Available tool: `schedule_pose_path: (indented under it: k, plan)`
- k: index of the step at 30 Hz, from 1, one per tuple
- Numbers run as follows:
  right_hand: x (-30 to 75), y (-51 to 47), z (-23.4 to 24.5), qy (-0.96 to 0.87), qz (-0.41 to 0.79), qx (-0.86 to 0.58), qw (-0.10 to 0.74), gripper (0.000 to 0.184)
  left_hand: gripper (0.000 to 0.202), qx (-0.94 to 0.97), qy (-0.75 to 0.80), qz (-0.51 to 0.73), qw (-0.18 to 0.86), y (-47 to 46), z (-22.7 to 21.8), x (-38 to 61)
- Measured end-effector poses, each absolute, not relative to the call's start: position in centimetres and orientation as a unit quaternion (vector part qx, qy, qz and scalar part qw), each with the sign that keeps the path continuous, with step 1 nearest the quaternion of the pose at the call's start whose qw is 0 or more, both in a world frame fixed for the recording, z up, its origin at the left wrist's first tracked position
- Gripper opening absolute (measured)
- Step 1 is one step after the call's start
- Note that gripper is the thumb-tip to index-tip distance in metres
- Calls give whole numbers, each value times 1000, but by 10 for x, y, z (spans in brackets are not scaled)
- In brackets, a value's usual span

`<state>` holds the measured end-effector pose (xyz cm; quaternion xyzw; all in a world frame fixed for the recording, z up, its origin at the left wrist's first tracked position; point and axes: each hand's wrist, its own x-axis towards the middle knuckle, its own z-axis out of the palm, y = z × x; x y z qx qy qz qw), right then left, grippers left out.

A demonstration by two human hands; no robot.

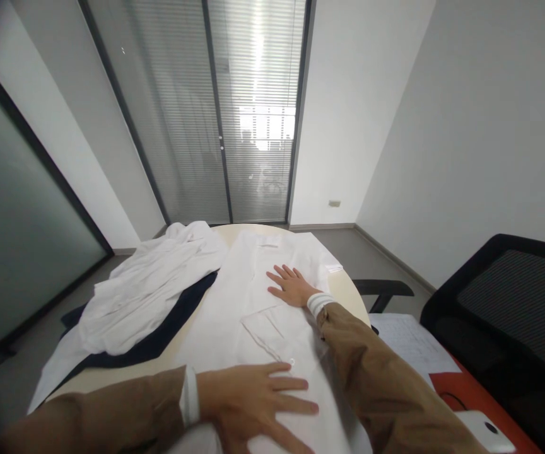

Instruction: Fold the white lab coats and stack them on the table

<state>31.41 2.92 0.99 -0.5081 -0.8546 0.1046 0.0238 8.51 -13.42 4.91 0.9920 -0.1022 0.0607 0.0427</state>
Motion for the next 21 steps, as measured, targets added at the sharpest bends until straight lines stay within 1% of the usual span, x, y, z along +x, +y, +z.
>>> schedule_pose_path:
  k: [2, 6, 9, 12, 15, 18, 20, 21]
  plan:
    - [313, 28, 13, -855, 106, -507, 23, 76, 66, 992, -118, 50, 5, -138, 45, 82]
    - [313, 26, 16, -856, 110, -505, 27, 75, 34, 982, -172, 54, -55, -135, 42, 80]
    - [314, 26, 15, -855, 115, -504, 31, 74, 28, 976, -196, 75, -53, -133, 38, 85]
    - [315, 25, 14, -857, 115, -501, 41, 72, 31, 978, -188, 86, -19, -133, 33, 87]
    - [317, 25, 17, -864, 103, -490, 58, 68, 37, 982, -168, 78, 43, -133, 33, 84]
    - [320, 25, 26, -868, 58, -483, 101, 58, 53, 990, -78, 94, 76, -133, 39, 79]
    - [324, 25, 33, -844, 14, -517, 141, 48, 65, 992, -22, 107, 70, -133, 43, 78]
    - [328, 26, 37, -821, -9, -548, 160, 44, 67, 992, -11, 108, 67, -133, 44, 77]
